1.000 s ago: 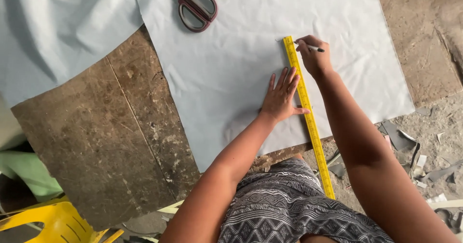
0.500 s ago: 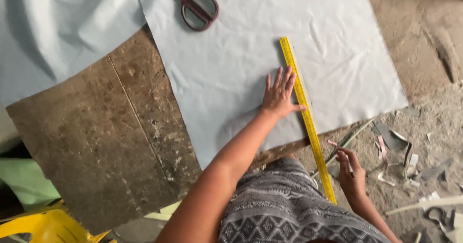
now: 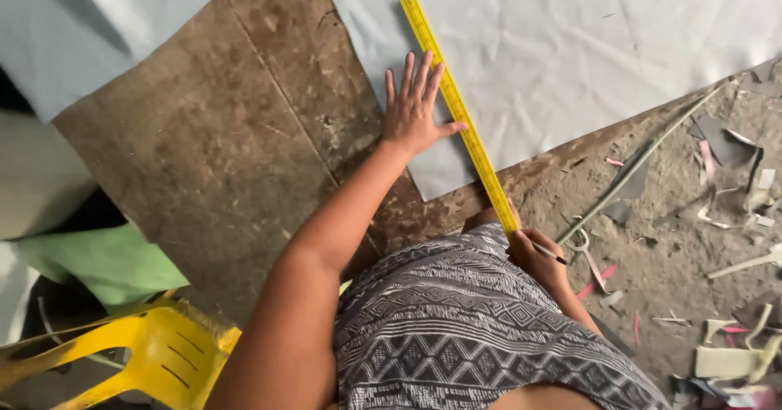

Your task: Measuring, marking, and cutting fabric for upholstery on a workbench.

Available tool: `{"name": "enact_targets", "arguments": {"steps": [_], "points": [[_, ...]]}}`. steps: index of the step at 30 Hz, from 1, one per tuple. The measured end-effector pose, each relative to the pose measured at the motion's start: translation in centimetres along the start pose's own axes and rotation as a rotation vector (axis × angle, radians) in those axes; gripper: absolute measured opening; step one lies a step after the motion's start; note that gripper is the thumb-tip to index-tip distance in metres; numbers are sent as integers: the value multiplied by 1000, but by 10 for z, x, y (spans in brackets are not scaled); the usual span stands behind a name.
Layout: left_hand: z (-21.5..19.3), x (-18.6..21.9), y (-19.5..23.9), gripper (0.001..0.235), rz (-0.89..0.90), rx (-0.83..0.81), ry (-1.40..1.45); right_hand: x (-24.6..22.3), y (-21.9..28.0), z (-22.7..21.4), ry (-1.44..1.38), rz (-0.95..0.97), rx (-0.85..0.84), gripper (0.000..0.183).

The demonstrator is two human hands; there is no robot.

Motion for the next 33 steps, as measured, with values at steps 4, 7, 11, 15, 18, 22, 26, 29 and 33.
{"name": "enact_targets", "arguments": {"steps": [4, 7, 11, 15, 18, 22, 26, 29, 33], "points": [[10, -11, 5, 125, 37, 34, 25, -50, 39, 24, -50, -37, 8, 18], [10, -9, 9, 123, 39, 81, -43, -46, 49, 29, -24, -39, 7, 20], [10, -15, 5, 125, 24, 64, -6, -46, 49, 29, -111, -49, 27, 25], [11, -16, 3, 125, 37, 109, 25, -102, 58, 13, -169, -230, 200, 35], [10, -16, 6, 131, 16, 98, 14, -168, 34, 8, -135, -626, 202, 26], [11, -17, 4, 131, 4, 80, 9, -256, -27, 69, 154, -815, 74, 18], [6, -17, 5, 128, -1, 110, 9, -296, -84, 120, 113, -879, -2, 12], [4, -15, 8, 126, -12, 84, 4, -301, -110, 139, 286, -925, 45, 13], [5, -17, 5, 124, -5, 79, 31, -306, -117, 138, 466, -981, 170, 10]]}}
Point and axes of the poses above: each hand's wrist, its own y-axis away from the middle knuckle, its own z-axis out of the palm, x = y × z, the point moved 10 cm from there along -y, towards the middle knuckle, and after that the axes turned 8 degrees about -x, right-handed, at the moved point
